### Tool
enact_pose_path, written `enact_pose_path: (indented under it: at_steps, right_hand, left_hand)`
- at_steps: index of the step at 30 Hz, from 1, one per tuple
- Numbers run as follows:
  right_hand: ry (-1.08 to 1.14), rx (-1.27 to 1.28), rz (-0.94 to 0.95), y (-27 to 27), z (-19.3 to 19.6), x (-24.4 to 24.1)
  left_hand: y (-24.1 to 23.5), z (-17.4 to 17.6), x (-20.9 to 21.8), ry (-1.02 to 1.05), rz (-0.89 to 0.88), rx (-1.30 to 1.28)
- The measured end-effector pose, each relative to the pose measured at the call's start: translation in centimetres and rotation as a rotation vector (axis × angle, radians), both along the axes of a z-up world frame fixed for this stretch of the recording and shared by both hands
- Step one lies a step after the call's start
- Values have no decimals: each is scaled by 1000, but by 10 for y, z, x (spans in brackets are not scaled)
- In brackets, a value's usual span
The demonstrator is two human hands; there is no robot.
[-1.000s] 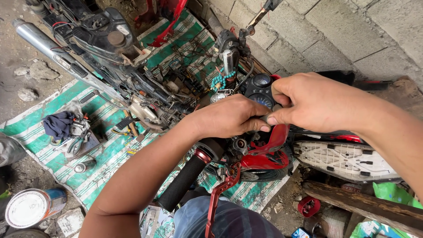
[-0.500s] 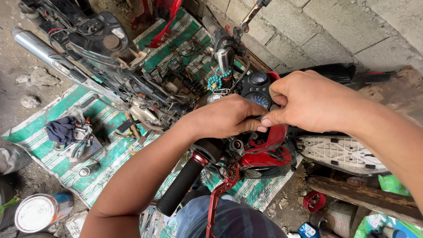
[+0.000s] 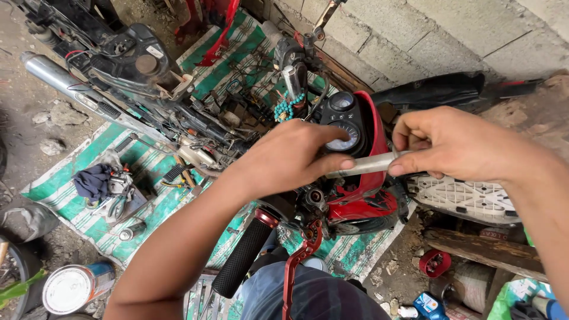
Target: The person selects a syringe from a blue toolbox and uses it to inject fluid into the handlebar area of a red motorcycle. They then retrieve a white bottle, fill the syringe with liquid from it, and place the bottle back on a shelf.
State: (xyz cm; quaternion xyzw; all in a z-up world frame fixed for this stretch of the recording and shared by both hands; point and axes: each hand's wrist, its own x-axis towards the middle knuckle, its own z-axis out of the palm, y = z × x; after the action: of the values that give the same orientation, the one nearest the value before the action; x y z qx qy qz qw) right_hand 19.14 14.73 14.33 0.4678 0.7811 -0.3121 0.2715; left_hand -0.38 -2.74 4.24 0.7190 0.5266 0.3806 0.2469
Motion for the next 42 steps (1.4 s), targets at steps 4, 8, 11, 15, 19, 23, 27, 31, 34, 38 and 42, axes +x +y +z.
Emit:
enact_pose_path:
  at_steps: [4, 8, 11, 15, 19, 23, 27, 31, 34, 38, 42]
  right_hand:
    - [206, -121, -103, 33, -40, 41]
    - [481, -293, -187, 69, -104, 83]
    - [614, -420, -287, 74, -131, 95]
    - [747, -523, -328, 80, -164, 109]
    - [939, -702, -414, 81, -195, 127]
    - [1054, -781, -490, 73, -219, 137]
    - [1119, -951, -520, 57, -230, 138]
    - [1176, -1018, -550, 33, -241, 135]
    - [1219, -1062, -546, 12, -240, 130]
    - [1306, -1187, -512, -6, -262, 146]
    - [1355, -1200, -532, -22, -273, 154]
  left_hand:
    - [-75, 12, -7, -54, 335, -218]
    - [-153, -82, -4, -244, 697, -561]
    - [-195, -149, 16, -932, 512, -687]
    - [-176, -101, 41, -1056, 219, -959]
    - [-158, -78, 38, -632, 195, -1069]
    - [-165, -91, 30, -854, 137, -1037]
    - [-179, -104, 16, -862, 89, -1018]
    - [-185, -109, 3, -849, 193, -1053]
    - [-188, -76, -7, -635, 268, -959]
    - [-190, -44, -13, -455, 486, -1035]
    - [-201, -43, -13, 34, 595, -972]
